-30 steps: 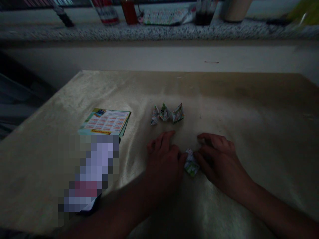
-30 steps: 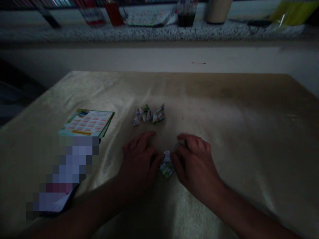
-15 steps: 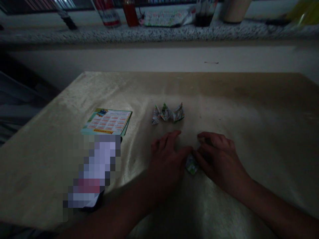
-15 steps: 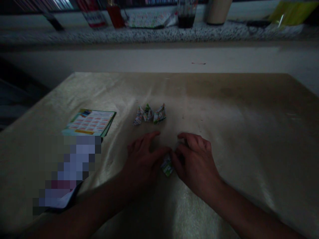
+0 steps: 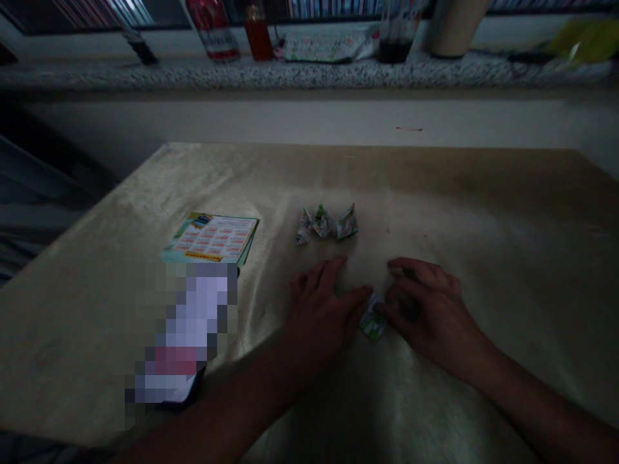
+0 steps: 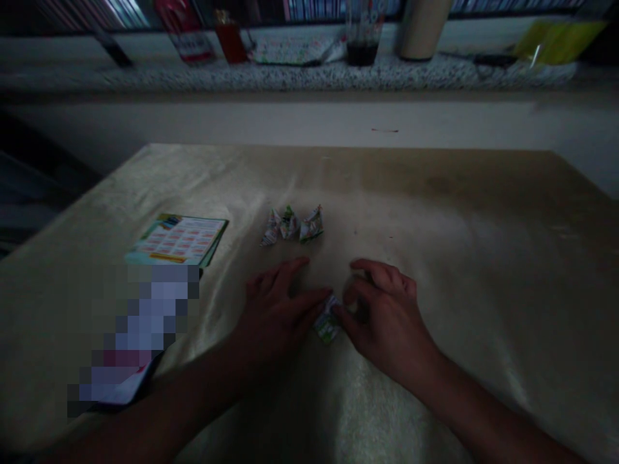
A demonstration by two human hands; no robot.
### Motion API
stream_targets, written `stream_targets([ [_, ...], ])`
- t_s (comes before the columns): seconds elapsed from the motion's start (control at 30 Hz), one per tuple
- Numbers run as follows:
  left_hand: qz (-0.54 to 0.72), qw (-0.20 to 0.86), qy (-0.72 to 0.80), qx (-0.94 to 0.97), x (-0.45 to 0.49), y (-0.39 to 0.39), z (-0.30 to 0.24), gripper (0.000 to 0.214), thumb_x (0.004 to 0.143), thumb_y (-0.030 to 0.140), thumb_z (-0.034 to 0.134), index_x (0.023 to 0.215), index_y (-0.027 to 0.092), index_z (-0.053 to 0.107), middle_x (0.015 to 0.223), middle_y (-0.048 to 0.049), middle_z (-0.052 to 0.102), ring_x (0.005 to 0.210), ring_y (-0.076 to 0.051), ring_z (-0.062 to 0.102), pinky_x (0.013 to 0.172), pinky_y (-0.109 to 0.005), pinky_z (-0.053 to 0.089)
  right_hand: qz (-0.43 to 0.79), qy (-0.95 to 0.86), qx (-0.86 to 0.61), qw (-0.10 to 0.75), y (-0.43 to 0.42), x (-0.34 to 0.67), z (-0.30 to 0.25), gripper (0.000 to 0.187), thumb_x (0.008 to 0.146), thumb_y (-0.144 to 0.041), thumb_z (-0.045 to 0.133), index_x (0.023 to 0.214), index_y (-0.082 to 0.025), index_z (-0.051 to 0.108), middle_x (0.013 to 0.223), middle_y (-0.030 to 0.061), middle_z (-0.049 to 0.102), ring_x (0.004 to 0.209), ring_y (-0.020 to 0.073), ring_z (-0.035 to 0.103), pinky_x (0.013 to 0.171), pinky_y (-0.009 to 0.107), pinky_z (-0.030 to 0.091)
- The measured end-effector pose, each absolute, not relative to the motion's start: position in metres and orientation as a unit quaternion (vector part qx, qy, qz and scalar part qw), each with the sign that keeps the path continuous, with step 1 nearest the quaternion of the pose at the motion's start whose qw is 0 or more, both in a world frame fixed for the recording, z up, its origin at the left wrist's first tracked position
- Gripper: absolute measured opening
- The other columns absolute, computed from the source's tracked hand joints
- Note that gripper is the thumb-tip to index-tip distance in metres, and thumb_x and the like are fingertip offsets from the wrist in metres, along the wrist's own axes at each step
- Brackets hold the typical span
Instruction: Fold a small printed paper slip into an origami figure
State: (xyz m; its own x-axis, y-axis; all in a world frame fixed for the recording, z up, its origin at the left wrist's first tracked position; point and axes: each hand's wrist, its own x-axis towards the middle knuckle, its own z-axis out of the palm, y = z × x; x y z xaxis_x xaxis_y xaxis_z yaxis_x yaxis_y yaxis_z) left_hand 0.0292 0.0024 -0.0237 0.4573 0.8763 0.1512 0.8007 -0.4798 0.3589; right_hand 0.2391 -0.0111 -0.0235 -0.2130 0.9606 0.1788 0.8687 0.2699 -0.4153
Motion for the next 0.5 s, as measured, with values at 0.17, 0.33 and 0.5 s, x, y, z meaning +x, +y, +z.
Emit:
stream_targets([
  [0.17, 0.152, 0.119, 0.496, 0.846, 0.03, 0.004, -0.022, 0.027, 0.099, 0.038, 0.059, 0.123, 0.042, 0.072, 0.151, -0.0112, 0.045, 0.134, -0.036, 0.046, 0.103, -0.061, 0.036, 0.126, -0.754, -0.613, 0.202, -0.012, 0.25, -0.024, 0.01, 0.083, -0.036, 0.074, 0.082, -0.027, 0.069, 0.134, 0.0084, 0.061, 0.125, 0.0372, 0.055, 0.096, 0.06, 0.042],
  [0.33, 0.158, 0.123, 0.495, 0.845, 0.03, 0.004, -0.022, 0.026, 0.1, 0.038, 0.059, 0.121, 0.041, 0.072, 0.149, -0.0108, 0.046, 0.133, -0.036, 0.046, 0.103, -0.06, 0.037, 0.14, -0.753, -0.61, 0.204, -0.01, 0.253, -0.023, 0.006, 0.083, -0.033, 0.074, 0.082, -0.028, 0.072, 0.137, 0.0087, 0.059, 0.128, 0.0391, 0.053, 0.097, 0.064, 0.043],
  [0.5, 0.172, 0.124, 0.479, 0.851, 0.031, 0.004, -0.023, 0.027, 0.099, 0.03, 0.06, 0.123, 0.03, 0.07, 0.148, -0.0135, 0.05, 0.133, -0.035, 0.047, 0.104, -0.06, 0.036, 0.133, -0.79, -0.551, 0.233, -0.014, 0.254, -0.026, 0.016, 0.09, -0.028, 0.07, 0.105, -0.031, 0.075, 0.137, 0.0098, 0.06, 0.128, 0.0347, 0.054, 0.1, 0.06, 0.045],
])
